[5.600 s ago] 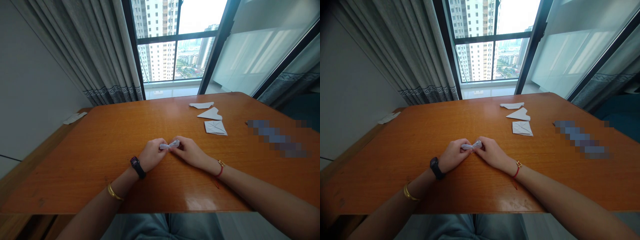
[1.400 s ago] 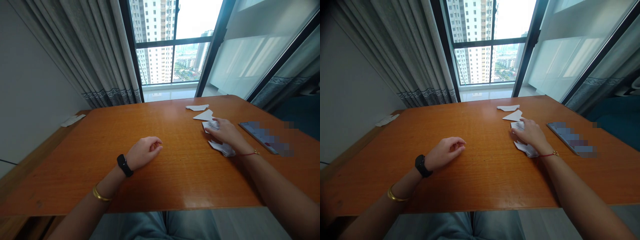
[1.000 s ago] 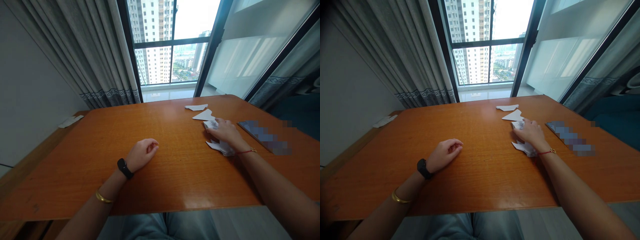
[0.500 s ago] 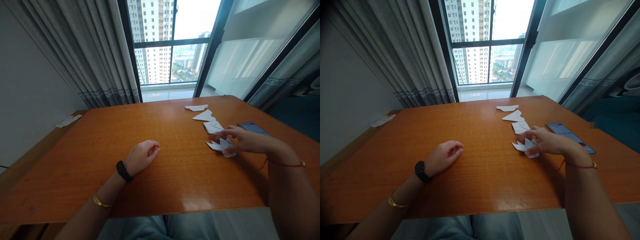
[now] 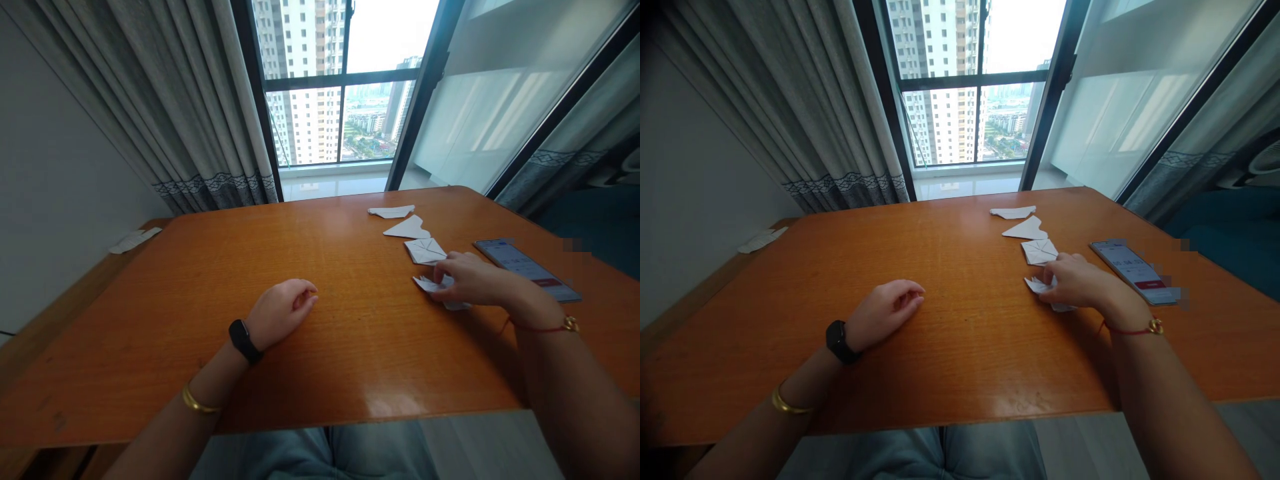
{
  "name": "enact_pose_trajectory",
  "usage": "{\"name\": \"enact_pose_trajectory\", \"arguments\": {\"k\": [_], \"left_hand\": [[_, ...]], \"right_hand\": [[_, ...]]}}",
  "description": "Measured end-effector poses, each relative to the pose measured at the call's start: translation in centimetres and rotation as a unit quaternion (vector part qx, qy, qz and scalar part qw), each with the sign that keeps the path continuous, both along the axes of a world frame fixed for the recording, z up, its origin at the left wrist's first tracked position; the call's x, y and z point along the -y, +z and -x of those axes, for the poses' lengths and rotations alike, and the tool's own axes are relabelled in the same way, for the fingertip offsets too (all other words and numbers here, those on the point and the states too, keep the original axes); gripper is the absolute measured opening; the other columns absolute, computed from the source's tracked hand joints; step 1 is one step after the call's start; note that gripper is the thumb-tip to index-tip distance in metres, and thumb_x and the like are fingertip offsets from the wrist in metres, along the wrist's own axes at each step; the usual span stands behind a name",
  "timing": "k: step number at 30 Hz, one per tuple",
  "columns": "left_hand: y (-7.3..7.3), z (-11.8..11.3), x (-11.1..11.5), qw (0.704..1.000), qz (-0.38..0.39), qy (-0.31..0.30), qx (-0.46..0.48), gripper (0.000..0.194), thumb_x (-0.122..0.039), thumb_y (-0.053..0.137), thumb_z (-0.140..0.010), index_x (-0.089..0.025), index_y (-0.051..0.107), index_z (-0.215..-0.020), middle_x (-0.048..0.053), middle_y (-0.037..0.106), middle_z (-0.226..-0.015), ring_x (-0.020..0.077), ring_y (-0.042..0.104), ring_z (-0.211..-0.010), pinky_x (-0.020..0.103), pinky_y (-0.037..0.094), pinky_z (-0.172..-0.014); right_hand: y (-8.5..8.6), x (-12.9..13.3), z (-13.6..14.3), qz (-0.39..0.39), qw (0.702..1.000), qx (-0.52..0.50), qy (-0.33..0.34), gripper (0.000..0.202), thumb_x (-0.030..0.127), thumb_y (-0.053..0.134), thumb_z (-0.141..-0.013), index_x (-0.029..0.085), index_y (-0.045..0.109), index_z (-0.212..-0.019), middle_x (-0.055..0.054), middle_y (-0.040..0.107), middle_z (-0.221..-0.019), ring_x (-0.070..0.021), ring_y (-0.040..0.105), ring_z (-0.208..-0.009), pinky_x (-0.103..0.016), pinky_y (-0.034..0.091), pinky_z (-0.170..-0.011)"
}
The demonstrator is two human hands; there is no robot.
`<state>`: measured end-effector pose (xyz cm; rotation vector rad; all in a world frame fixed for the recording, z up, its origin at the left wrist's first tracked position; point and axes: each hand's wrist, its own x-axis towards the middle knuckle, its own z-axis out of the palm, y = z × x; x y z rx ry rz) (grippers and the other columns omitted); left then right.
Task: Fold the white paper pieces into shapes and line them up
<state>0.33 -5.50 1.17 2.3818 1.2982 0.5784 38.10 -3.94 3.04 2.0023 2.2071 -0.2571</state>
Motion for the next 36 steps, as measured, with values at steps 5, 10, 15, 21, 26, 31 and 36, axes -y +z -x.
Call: {"name": "enact_pose_trajectory", "arguments": {"k": [5, 10, 15, 21, 26, 31, 36], "left_hand": [[0.1, 0.0, 0.1, 1.000, 0.001, -0.003, -0.005, 0.021, -0.031, 0.049, -0.090, -0.019, 0.064, -0.098, 0.002, 0.065, -0.082, 0.0137, 0.058, -0.071, 0.026, 0.044, -0.069], [0.2, -0.1, 0.2, 1.000, -0.001, -0.007, -0.009, 0.020, -0.030, 0.049, -0.090, -0.020, 0.064, -0.098, 0.002, 0.065, -0.081, 0.0135, 0.057, -0.070, 0.026, 0.044, -0.068], [0.2, -0.1, 0.2, 1.000, -0.006, -0.011, -0.013, 0.020, -0.030, 0.049, -0.089, -0.020, 0.064, -0.097, 0.002, 0.065, -0.081, 0.0135, 0.056, -0.069, 0.026, 0.044, -0.066], [0.0, 0.0, 0.1, 1.000, -0.009, -0.015, -0.010, 0.019, -0.030, 0.049, -0.090, -0.020, 0.064, -0.097, 0.001, 0.063, -0.078, 0.0132, 0.055, -0.068, 0.025, 0.043, -0.066], [0.0, -0.1, 0.2, 1.000, -0.007, -0.015, -0.007, 0.020, -0.030, 0.049, -0.090, -0.020, 0.064, -0.097, 0.001, 0.063, -0.079, 0.0133, 0.055, -0.069, 0.026, 0.042, -0.067], [0.0, -0.1, 0.2, 1.000, -0.006, -0.014, -0.006, 0.020, -0.031, 0.049, -0.090, -0.020, 0.064, -0.097, 0.001, 0.063, -0.079, 0.0135, 0.055, -0.068, 0.026, 0.043, -0.067], [0.0, 0.0, 0.3, 1.000, -0.010, -0.020, -0.007, 0.019, -0.031, 0.049, -0.090, -0.020, 0.063, -0.097, 0.001, 0.063, -0.078, 0.0133, 0.055, -0.068, 0.026, 0.043, -0.066]], "right_hand": [[1.1, 0.3, 0.2, 0.014, 1.000, -0.017, 0.011, 0.033, 0.050, 0.060, -0.067, 0.021, 0.071, -0.078, -0.010, 0.062, -0.089, -0.0270, 0.055, -0.083, -0.035, 0.041, -0.074], [1.7, 0.5, -0.7, 0.060, 0.998, -0.005, -0.027, 0.036, 0.052, 0.059, -0.070, 0.018, 0.071, -0.079, -0.011, 0.061, -0.088, -0.0260, 0.056, -0.080, -0.035, 0.040, -0.073], [1.0, 0.4, -0.7, 0.034, 0.998, -0.016, -0.054, 0.047, 0.054, 0.067, -0.062, 0.020, 0.067, -0.094, -0.012, 0.060, -0.094, -0.0291, 0.056, -0.086, -0.036, 0.042, -0.074], [1.1, 0.5, 0.9, 0.078, 0.997, 0.009, -0.020, 0.019, 0.032, 0.063, -0.064, 0.021, 0.068, -0.079, -0.012, 0.063, -0.091, -0.0292, 0.056, -0.085, -0.035, 0.041, -0.072], [0.8, 0.3, 0.7, 0.085, 0.996, 0.018, -0.023, 0.020, 0.029, 0.061, -0.064, 0.020, 0.069, -0.080, -0.013, 0.063, -0.092, -0.0280, 0.058, -0.084, -0.034, 0.042, -0.070], [0.1, -0.1, -0.5, 0.069, 0.997, 0.009, -0.020, 0.020, 0.028, 0.061, -0.063, 0.020, 0.069, -0.080, -0.012, 0.064, -0.093, -0.0271, 0.058, -0.083, -0.034, 0.043, -0.070], [-0.2, -0.4, -1.1, 0.071, 0.997, -0.007, -0.015, 0.012, 0.023, 0.060, -0.062, 0.022, 0.068, -0.071, -0.010, 0.065, -0.085, -0.0258, 0.058, -0.077, -0.034, 0.041, -0.066]]}}
